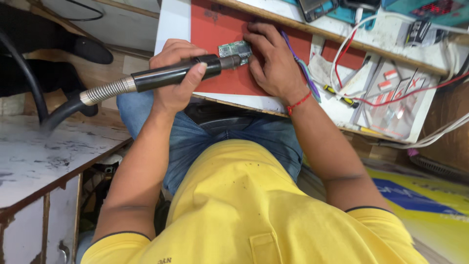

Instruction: The person uses a small tool to scrape and clean a circuit board, then uses a hot air gun to heat the board, and finally uses a small brush to clean it.

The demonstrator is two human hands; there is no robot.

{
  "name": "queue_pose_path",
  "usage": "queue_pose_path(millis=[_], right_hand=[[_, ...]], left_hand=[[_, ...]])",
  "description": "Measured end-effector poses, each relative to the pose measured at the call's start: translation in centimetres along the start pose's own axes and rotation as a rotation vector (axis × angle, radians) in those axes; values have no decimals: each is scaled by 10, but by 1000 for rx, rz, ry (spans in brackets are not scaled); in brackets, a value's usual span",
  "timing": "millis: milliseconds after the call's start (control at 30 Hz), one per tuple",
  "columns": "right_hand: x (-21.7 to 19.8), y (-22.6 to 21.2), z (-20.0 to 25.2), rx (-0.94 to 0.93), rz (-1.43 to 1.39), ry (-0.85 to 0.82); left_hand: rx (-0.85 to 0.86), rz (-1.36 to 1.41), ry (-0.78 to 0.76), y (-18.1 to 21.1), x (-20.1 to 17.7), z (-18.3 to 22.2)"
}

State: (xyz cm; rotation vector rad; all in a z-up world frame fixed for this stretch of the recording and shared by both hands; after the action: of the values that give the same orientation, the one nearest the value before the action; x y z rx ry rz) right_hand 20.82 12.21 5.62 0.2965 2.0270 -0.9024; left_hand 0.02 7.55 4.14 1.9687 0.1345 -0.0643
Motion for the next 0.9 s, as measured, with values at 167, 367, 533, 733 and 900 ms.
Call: queue_pose_path(millis=[167,367,533,733,900], right_hand=[[6,8,12,22,-12,8],[5,-1,7,-34,22,17],[4,2,8,-32,3,7],[8,13,9,15,17,-7],[5,6,6,-28,0,-8]], left_hand=[[-41,6,37,-12,-3,9],[-2,31,44,-9,-4,6],[14,8,100,-10,-7,7],[22,12,80,-11,-8,7],[-69,71,109,-7,-13,8]])
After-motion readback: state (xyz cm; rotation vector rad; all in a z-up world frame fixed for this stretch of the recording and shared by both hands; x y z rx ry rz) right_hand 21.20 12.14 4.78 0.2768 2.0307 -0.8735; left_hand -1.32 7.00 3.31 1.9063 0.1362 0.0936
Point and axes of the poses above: each hand's wrist, its own z-axis away from the middle knuckle, its own x-axis out of the palm, y = z × x, the point moved 8 cm from there along -z, towards the middle knuckle, and after that the axes turned 7 degrees about -x, right-handed, at the moved point
